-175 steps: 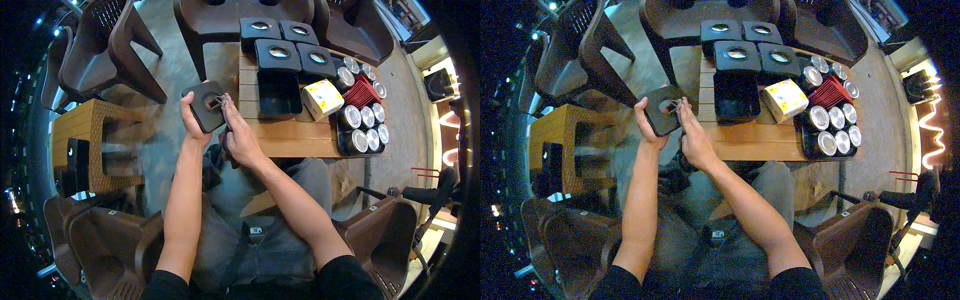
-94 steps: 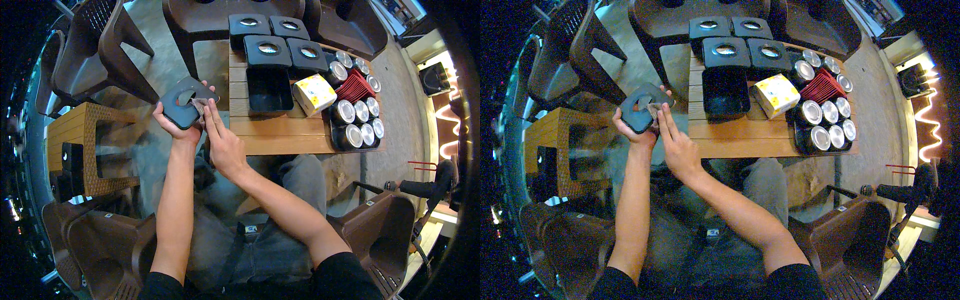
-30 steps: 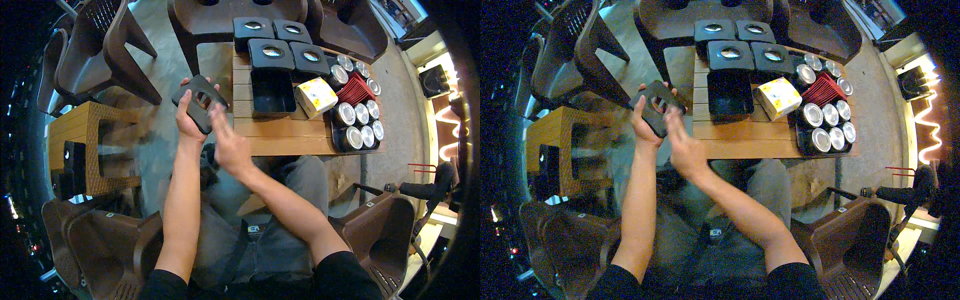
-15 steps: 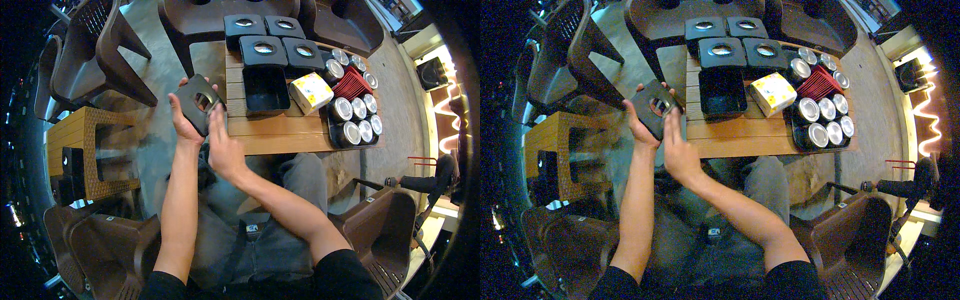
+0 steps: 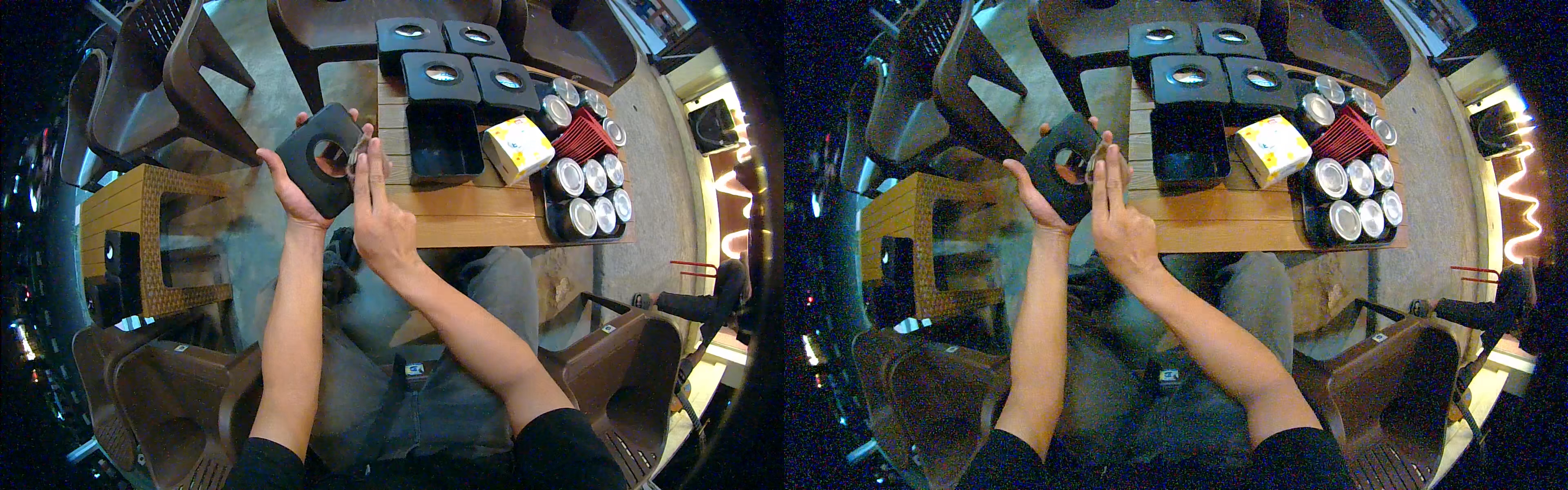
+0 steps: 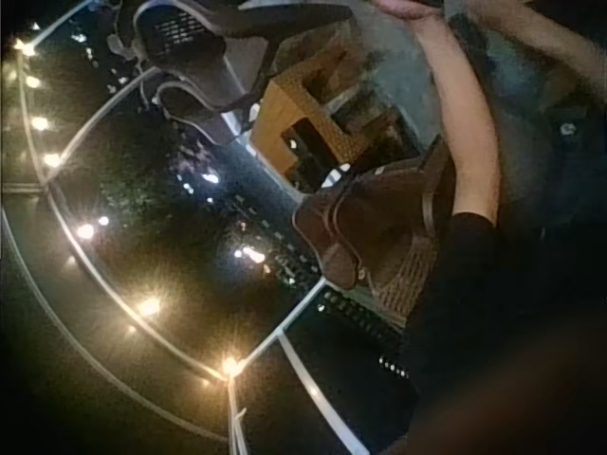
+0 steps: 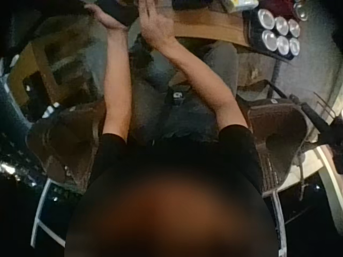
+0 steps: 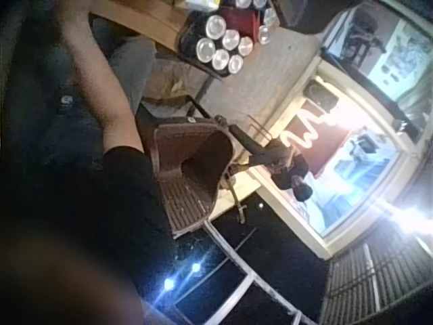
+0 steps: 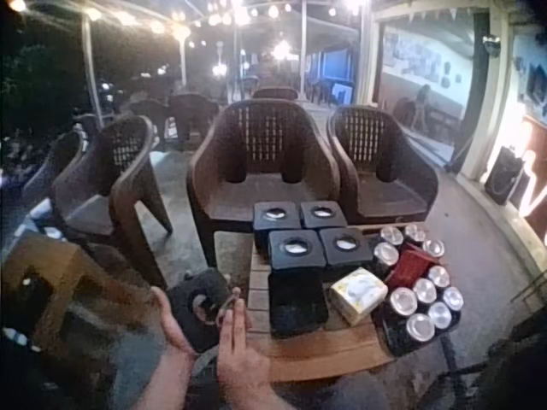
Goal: The person assembles black tissue dispensers by inserting tissue packs into the containers and closing the lids. They wipe the dispensers with a cloth, open and close the lids, and place the finished units on a nearby table.
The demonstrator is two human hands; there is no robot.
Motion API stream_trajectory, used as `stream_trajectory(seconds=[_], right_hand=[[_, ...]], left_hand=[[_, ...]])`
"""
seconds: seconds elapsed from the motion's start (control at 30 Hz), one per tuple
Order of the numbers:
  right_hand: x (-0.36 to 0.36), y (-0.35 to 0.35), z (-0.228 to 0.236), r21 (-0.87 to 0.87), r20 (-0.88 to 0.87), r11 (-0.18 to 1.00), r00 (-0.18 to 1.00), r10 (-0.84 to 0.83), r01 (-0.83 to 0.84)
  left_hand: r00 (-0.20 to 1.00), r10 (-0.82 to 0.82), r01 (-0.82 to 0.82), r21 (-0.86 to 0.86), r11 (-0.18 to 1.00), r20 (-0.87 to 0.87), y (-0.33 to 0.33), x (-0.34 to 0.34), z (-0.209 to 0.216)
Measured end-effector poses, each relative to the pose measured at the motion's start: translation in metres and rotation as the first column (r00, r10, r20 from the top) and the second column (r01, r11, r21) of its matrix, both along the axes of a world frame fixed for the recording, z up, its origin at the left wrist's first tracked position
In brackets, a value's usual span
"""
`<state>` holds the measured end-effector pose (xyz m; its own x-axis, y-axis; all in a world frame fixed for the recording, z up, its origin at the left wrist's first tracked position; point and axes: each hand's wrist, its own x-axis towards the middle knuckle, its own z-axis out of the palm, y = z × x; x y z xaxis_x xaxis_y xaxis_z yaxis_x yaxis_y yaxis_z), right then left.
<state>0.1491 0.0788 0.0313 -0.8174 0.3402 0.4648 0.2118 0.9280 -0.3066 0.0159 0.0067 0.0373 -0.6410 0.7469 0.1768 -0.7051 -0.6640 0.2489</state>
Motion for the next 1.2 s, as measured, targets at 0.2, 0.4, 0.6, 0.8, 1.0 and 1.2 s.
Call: stream_trajectory(seconds=[0.2, 0.4, 0.6, 0.8, 1.0, 1.2], right_hand=[[0.006, -0.019, -0.004, -0.093, 0.06, 0.992, 0.994, 0.09, -0.085], [0.014, -0.048, 0.0, 0.07, 0.027, 0.955, 0.958, 0.286, -0.288], [-0.001, -0.013, -0.001, -0.015, 0.056, 0.997, 0.995, 0.077, -0.076], [-0.001, 0.0, -0.003, -0.138, 0.062, 0.99, 0.997, 0.048, -0.039], [0.009, -0.04, -0.002, -0.147, 0.119, 0.929, 0.926, 0.358, -0.34], [-0.002, -0.01, -0.006, -0.107, 0.128, 0.976, 0.97, 0.204, -0.191]], left_hand=[[0.995, 0.099, -0.1, -0.164, 0.981, -0.013, 0.002, -0.002, 0.0], [0.998, -0.019, 0.014, 0.08, 0.997, 0.059, -0.002, 0.0, 0.005], [0.997, -0.026, 0.025, -0.021, 0.999, -0.067, -0.006, -0.007, 0.014], [0.999, 0.044, -0.043, -0.095, 0.995, 0.007, -0.004, -0.007, 0.008], [0.999, 0.035, -0.035, -0.048, 0.998, 0.005, -0.003, -0.008, 0.002], [0.997, 0.073, -0.073, -0.104, 0.992, -0.005, -0.006, -0.011, 0.007]])
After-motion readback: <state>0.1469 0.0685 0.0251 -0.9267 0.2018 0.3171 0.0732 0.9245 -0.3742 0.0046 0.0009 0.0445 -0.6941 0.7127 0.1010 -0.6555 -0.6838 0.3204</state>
